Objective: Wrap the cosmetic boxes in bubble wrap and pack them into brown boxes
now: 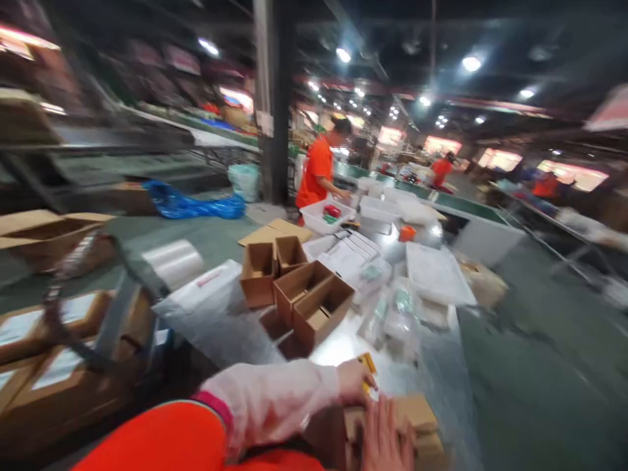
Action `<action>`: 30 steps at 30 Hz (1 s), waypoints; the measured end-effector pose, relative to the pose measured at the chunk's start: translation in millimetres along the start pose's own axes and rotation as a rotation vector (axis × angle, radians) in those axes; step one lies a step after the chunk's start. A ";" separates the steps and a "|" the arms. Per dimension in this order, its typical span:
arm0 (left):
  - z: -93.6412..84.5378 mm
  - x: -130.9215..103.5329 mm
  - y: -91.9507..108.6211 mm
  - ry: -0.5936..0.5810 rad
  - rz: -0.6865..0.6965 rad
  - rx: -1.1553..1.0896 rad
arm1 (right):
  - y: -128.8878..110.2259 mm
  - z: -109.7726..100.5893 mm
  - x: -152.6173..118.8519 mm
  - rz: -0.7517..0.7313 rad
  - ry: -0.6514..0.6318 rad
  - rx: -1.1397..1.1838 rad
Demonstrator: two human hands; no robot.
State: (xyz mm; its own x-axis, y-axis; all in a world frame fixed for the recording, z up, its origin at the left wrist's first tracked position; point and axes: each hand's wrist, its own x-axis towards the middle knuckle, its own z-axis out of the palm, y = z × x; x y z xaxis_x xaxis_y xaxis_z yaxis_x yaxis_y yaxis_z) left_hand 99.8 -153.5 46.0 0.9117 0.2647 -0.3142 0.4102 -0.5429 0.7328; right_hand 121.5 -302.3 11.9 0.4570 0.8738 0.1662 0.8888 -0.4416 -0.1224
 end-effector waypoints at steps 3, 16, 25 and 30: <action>19.2 6.1 -2.8 -0.114 -0.028 0.013 | -3.9 2.5 -34.5 0.048 -0.075 0.018; 28.2 -4.3 -26.0 -0.048 0.130 0.256 | -17.4 0.2 -40.5 0.149 -0.019 0.225; -0.6 14.6 -3.1 -0.279 0.199 0.332 | -6.3 -23.6 -32.6 0.138 -0.249 0.370; -44.1 51.8 78.7 -0.252 0.250 0.753 | -10.0 -20.0 -31.4 0.169 -0.232 0.327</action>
State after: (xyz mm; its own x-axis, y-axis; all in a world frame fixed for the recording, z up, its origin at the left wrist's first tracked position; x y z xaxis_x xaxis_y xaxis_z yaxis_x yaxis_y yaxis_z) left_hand 178.3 -147.4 114.1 0.9192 -0.0724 -0.3871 0.0191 -0.9736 0.2274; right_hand 98.9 -329.3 27.5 0.5424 0.8338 -0.1023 0.7278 -0.5273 -0.4384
